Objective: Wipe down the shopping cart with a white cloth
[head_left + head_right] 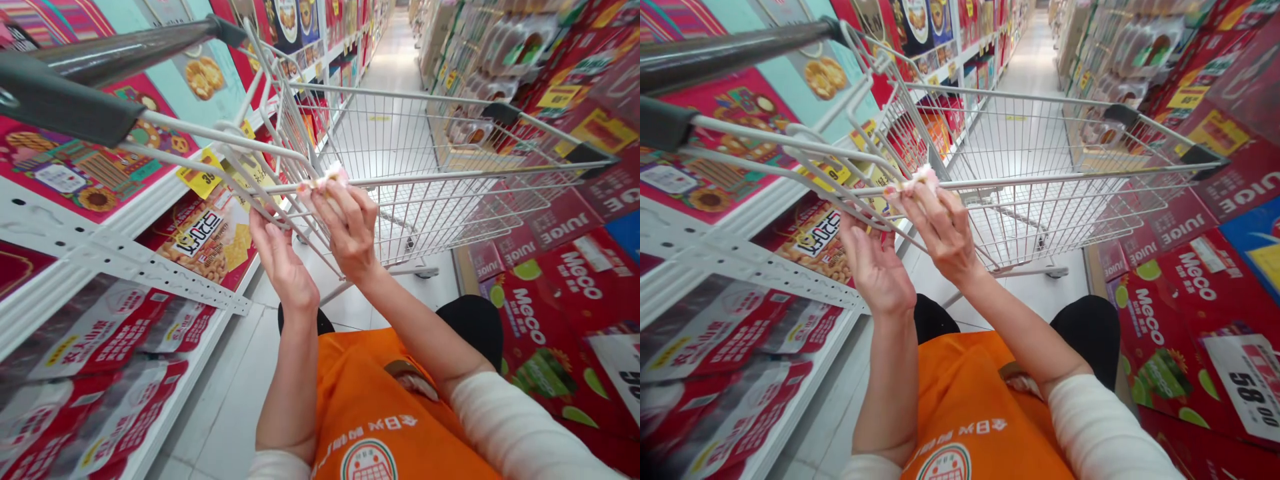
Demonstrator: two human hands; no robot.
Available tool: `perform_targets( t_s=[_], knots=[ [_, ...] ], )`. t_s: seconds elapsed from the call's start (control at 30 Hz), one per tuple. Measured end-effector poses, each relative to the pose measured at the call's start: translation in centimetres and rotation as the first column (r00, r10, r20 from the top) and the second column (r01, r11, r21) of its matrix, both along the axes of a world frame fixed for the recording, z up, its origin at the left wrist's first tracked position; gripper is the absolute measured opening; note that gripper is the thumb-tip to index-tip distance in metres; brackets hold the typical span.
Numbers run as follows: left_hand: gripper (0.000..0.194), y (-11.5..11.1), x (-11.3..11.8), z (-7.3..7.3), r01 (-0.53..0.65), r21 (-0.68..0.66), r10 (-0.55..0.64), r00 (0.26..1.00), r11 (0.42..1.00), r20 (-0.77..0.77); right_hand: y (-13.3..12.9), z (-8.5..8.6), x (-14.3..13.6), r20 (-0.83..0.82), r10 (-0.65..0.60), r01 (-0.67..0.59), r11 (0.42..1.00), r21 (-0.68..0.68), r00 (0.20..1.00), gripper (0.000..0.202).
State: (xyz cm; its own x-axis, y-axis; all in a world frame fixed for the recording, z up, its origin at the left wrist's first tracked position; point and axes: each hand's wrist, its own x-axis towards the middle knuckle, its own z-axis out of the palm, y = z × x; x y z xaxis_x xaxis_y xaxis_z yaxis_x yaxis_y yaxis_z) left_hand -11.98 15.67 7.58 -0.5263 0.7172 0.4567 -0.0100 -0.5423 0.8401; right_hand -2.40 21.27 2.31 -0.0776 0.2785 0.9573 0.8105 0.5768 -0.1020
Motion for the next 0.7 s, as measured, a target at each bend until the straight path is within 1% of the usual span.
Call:
perform_targets(
  t_s=[0.07, 0.13, 0.17, 0.2, 0.23, 0.27, 0.33, 0.37, 0.4, 0.43, 0.47, 0.53, 0.6, 0.63, 0.67, 0.7],
  knots=[
    [0.052, -0.2, -0.1, -0.1, 0.005, -0.018, -0.005, 1.0, 1.0, -0.005, -0.2, -0.5, 0.0, -0.064, 0.016, -0.011, 0.998, 0.067, 0.998, 0.05],
    [0.051, -0.3, -0.2, -0.4, 0.006, -0.031, -0.006, 1.0, 1.0, -0.007, -0.9, -1.3, 0.1, -0.154, 0.037, -0.023, 0.996, 0.09, 0.987, 0.052],
    [0.05, -0.3, -0.2, -0.4, 0.007, -0.028, -0.007, 1.0, 1.0, -0.002, -1.4, -1.2, 0.0, -0.191, 0.043, -0.029, 0.996, 0.079, 0.981, 0.053],
    [0.05, -0.3, -0.2, -0.5, 0.007, -0.015, -0.007, 1.0, 1.0, 0.013, -1.8, -0.8, -0.3, -0.212, 0.049, -0.036, 0.997, 0.066, 0.976, 0.052],
    [0.049, -0.3, -0.1, -0.5, 0.004, 0.001, -0.004, 0.999, 1.0, 0.036, -2.1, 0.2, -0.7, -0.212, 0.06, -0.048, 0.997, 0.061, 0.975, 0.05],
    [0.047, -0.3, 0.0, -0.4, -0.002, 0.016, 0.001, 0.998, 1.0, 0.062, -2.4, 1.5, -1.2, -0.185, 0.081, -0.069, 0.995, 0.07, 0.979, 0.046],
    [0.047, -0.3, 0.3, -0.1, -0.009, 0.037, 0.005, 0.995, 0.999, 0.103, -2.6, 4.6, -2.4, -0.06, 0.132, -0.124, 0.986, 0.112, 0.989, 0.036],
    [0.049, -0.3, 0.3, 0.0, -0.002, 0.042, -0.003, 0.993, 0.999, 0.119, -2.5, 5.8, -3.0, 0.016, 0.141, -0.141, 0.983, 0.12, 0.99, 0.038],
    [0.054, -0.4, 0.3, 0.2, 0.008, 0.042, -0.014, 0.991, 0.999, 0.13, -2.4, 6.4, -3.4, 0.071, 0.137, -0.145, 0.982, 0.121, 0.988, 0.044],
    [0.062, -0.4, 0.2, 0.3, 0.019, 0.038, -0.024, 0.991, 0.999, 0.135, -2.3, 6.4, -3.8, 0.105, 0.124, -0.136, 0.984, 0.115, 0.987, 0.046],
    [0.07, -0.4, 0.1, 0.3, 0.024, 0.028, -0.027, 0.991, 0.999, 0.135, -2.2, 5.8, -3.9, 0.121, 0.104, -0.117, 0.988, 0.103, 0.987, 0.045],
    [0.086, -0.4, -0.5, 0.2, 0.011, -0.013, -0.01, 0.993, 1.0, 0.115, -2.2, 3.1, -3.9, 0.116, 0.07, -0.079, 0.994, 0.072, 0.991, 0.036],
    [0.095, -0.2, -1.1, 0.0, -0.013, -0.051, 0.017, 0.997, 0.999, 0.078, -2.3, 0.5, -3.7, 0.113, 0.074, -0.077, 0.997, 0.026, 0.991, 0.035],
    [0.097, -0.2, -1.4, -0.1, -0.02, -0.058, 0.024, 0.998, 0.998, 0.066, -2.5, -0.2, -3.6, 0.097, 0.084, -0.084, 0.996, -0.001, 0.992, 0.036],
    [0.096, -0.1, -1.6, -0.1, -0.03, -0.058, 0.033, 0.998, 0.998, 0.06, -2.6, -0.2, -3.7, 0.085, 0.098, -0.096, 0.995, -0.029, 0.991, 0.037],
    [0.095, 0.0, -1.9, -0.1, -0.041, -0.061, 0.044, 0.998, 0.997, 0.05, -2.6, 0.2, -3.8, 0.084, 0.114, -0.109, 0.992, -0.061, 0.99, 0.039]
  ],
)
